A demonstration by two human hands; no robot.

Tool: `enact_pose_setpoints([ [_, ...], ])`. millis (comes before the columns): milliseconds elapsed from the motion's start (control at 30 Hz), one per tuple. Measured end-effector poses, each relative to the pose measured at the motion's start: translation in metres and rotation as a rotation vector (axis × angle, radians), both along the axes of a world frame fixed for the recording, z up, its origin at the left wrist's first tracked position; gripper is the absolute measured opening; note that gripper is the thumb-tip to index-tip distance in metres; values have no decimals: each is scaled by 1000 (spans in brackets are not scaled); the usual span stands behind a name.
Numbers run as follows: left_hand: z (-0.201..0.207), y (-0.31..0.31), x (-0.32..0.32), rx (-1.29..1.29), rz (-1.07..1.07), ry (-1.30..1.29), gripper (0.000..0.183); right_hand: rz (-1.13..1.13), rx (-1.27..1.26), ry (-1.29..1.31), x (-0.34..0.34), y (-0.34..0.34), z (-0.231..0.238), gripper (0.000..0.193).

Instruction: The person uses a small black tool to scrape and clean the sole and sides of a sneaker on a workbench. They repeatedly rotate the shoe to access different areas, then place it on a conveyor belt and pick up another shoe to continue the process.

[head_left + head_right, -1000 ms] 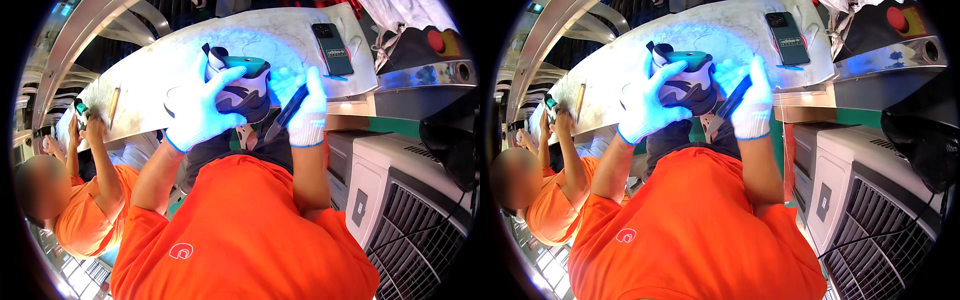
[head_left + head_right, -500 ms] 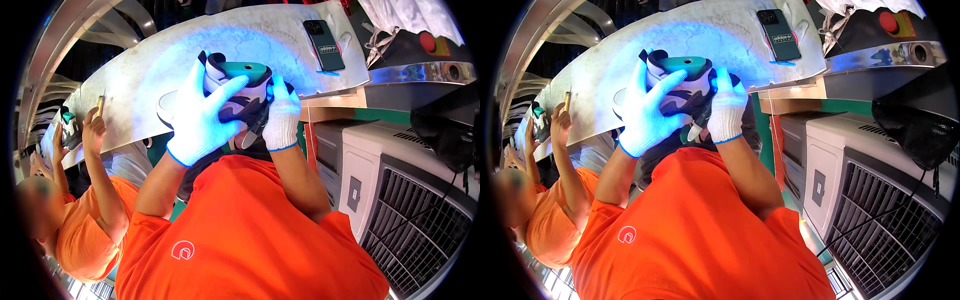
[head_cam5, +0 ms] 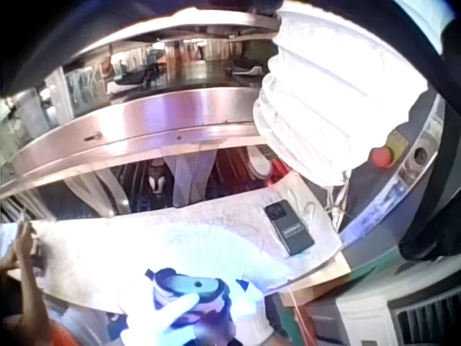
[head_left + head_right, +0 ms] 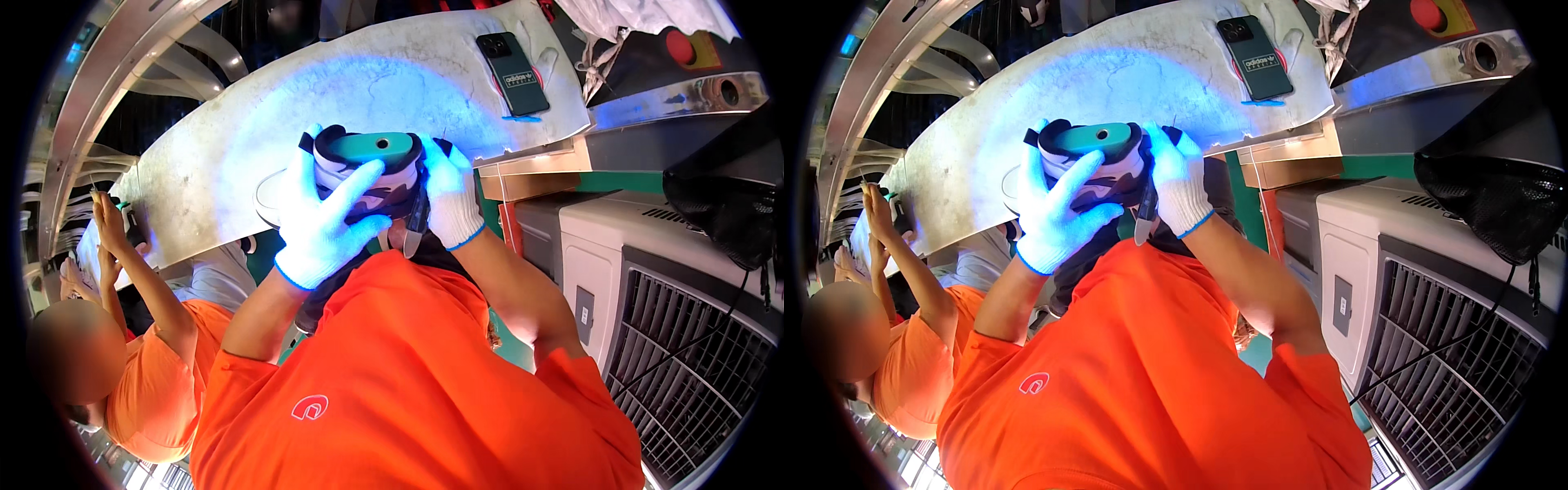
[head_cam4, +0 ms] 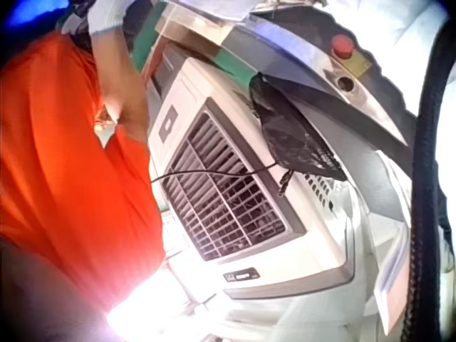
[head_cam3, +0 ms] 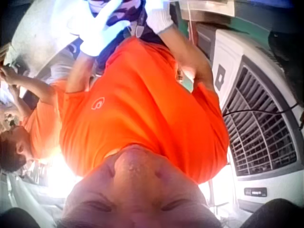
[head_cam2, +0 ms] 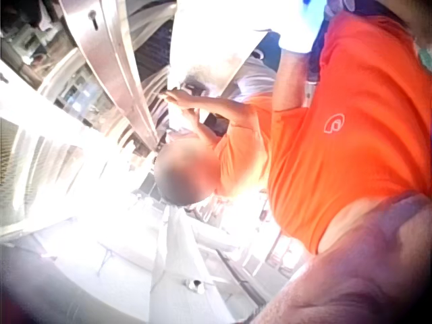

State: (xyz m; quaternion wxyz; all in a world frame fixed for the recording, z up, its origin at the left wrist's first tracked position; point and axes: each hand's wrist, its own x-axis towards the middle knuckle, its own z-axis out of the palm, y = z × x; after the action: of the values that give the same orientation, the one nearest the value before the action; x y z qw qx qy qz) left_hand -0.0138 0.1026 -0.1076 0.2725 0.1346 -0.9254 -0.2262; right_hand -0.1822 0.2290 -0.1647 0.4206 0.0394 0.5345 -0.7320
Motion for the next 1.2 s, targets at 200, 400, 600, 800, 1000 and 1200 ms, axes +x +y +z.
enact_pose_setpoints([
  [200,4,-1,-8,25,-2,12,88,98,291,314,-5,-11,-1,24],
  [400,8,3,-9,31,30,-48,91,147,212,338,-13,-13,1,20],
  [600,10,-1,-8,0,63,-128,100,-180,-210,260,-48,25,7,52],
  [800,14,-1,-11,36,51,-141,99,-87,-694,-196,-50,25,17,49],
  [1000,11,1,-13,14,55,-100,97,-128,-766,-259,-44,15,12,43],
  [1200,14,2,-14,15,57,-110,96,-195,-640,-190,-58,7,11,33],
])
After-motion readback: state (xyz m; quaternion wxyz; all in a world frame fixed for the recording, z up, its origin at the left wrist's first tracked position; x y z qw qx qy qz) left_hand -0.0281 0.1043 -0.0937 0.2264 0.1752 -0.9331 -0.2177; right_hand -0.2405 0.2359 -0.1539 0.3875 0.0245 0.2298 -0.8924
